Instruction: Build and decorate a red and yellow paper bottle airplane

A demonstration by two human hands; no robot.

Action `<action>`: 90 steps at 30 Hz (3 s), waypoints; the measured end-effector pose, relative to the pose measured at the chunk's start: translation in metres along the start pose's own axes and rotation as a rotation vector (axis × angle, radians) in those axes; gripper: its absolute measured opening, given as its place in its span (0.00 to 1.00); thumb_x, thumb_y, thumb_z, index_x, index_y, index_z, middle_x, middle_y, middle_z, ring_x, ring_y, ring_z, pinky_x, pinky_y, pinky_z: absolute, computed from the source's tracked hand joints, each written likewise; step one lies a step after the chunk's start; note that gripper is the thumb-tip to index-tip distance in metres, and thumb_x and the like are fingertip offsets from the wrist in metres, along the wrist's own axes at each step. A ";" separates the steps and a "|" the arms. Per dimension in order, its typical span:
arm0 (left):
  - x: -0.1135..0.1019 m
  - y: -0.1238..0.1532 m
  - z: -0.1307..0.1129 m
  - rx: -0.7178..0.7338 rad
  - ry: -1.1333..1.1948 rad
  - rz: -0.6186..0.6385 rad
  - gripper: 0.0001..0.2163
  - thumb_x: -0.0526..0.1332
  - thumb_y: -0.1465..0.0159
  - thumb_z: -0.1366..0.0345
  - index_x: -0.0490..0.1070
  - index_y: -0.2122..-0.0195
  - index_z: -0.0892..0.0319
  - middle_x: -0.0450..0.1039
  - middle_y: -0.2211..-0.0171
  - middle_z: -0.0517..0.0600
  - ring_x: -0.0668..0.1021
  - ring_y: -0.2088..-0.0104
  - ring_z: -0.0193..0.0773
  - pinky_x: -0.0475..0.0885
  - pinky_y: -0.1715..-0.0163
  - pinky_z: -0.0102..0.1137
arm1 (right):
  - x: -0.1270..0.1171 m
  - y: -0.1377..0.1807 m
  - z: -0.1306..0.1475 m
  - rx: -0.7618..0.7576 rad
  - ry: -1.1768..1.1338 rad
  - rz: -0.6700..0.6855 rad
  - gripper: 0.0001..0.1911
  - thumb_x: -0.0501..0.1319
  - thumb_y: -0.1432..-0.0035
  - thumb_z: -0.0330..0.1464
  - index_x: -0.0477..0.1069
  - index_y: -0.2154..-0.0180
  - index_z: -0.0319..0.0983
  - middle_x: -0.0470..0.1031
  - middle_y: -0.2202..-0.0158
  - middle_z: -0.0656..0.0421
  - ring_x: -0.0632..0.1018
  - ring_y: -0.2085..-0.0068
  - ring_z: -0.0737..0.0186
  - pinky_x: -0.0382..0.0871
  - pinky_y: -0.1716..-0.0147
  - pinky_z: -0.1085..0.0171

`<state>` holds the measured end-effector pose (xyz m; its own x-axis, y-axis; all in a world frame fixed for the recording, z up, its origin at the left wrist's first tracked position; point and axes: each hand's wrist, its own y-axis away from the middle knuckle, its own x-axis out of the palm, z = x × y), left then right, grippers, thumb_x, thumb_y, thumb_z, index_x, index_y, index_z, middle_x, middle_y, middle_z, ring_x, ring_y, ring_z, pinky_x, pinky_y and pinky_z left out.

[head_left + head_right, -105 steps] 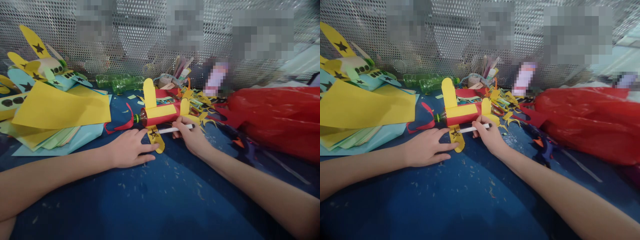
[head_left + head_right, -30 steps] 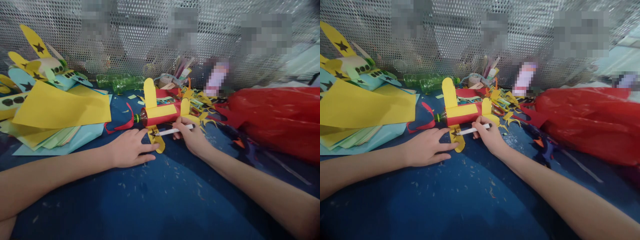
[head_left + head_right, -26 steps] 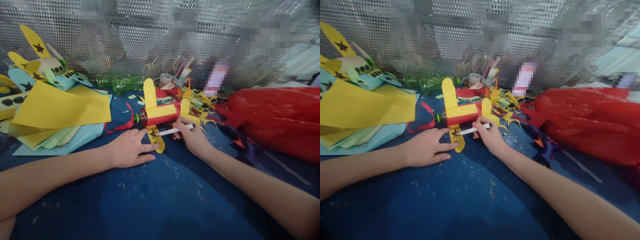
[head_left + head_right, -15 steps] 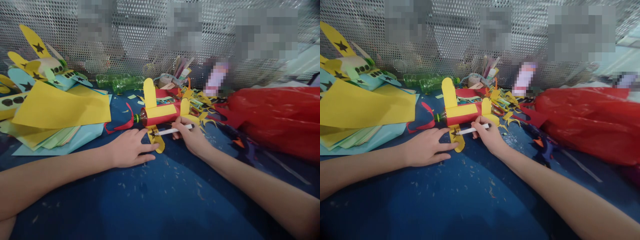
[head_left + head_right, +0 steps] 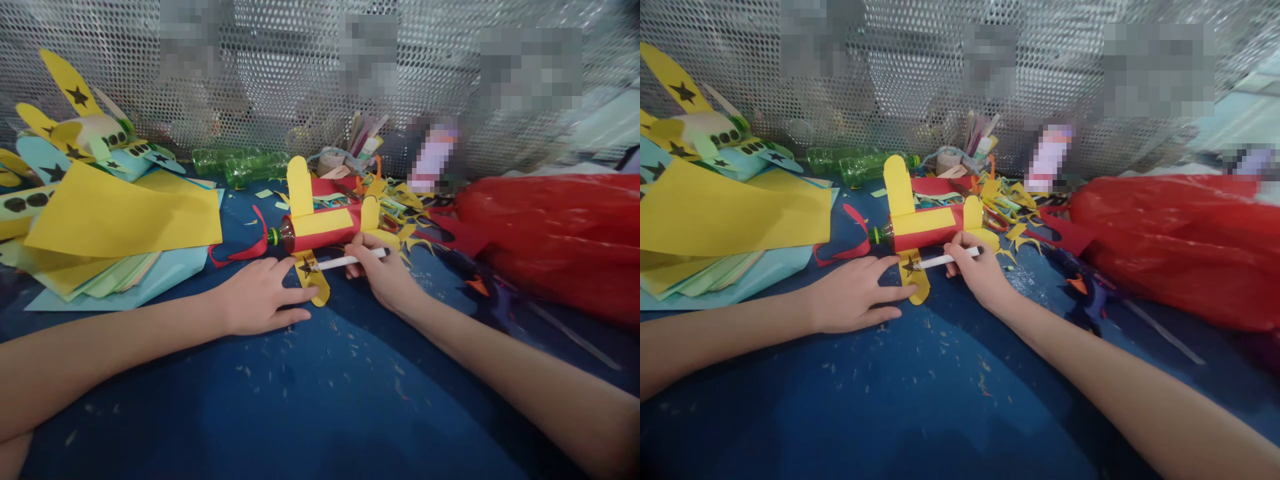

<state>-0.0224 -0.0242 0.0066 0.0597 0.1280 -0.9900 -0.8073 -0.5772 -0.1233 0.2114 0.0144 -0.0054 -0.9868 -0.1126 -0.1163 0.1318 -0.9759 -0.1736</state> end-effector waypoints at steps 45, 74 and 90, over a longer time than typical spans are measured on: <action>0.001 0.000 0.001 0.005 -0.016 -0.007 0.25 0.40 0.30 0.47 0.68 0.40 0.46 0.65 0.45 0.63 0.74 0.57 0.49 0.71 0.58 0.44 | 0.001 0.000 0.000 -0.005 -0.046 -0.016 0.16 0.62 0.44 0.32 0.61 0.81 0.41 0.60 0.87 0.67 0.62 0.83 0.70 0.62 0.80 0.67; 0.001 -0.001 0.001 0.009 -0.029 -0.004 0.26 0.39 0.30 0.47 0.68 0.40 0.45 0.65 0.44 0.64 0.75 0.57 0.49 0.71 0.58 0.44 | 0.000 0.000 -0.003 -0.017 -0.053 -0.025 0.16 0.61 0.44 0.30 0.61 0.81 0.41 0.59 0.88 0.67 0.62 0.83 0.72 0.63 0.81 0.69; 0.001 0.000 0.001 0.006 -0.021 -0.010 0.26 0.39 0.30 0.47 0.67 0.40 0.45 0.65 0.45 0.63 0.74 0.57 0.49 0.71 0.58 0.44 | -0.002 -0.001 -0.006 -0.033 -0.016 -0.026 0.16 0.60 0.42 0.31 0.61 0.81 0.41 0.59 0.86 0.67 0.63 0.83 0.71 0.62 0.80 0.68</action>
<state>-0.0227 -0.0231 0.0055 0.0554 0.1507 -0.9870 -0.8105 -0.5706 -0.1326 0.2134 0.0170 -0.0104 -0.9912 -0.0906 -0.0962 0.1091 -0.9720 -0.2081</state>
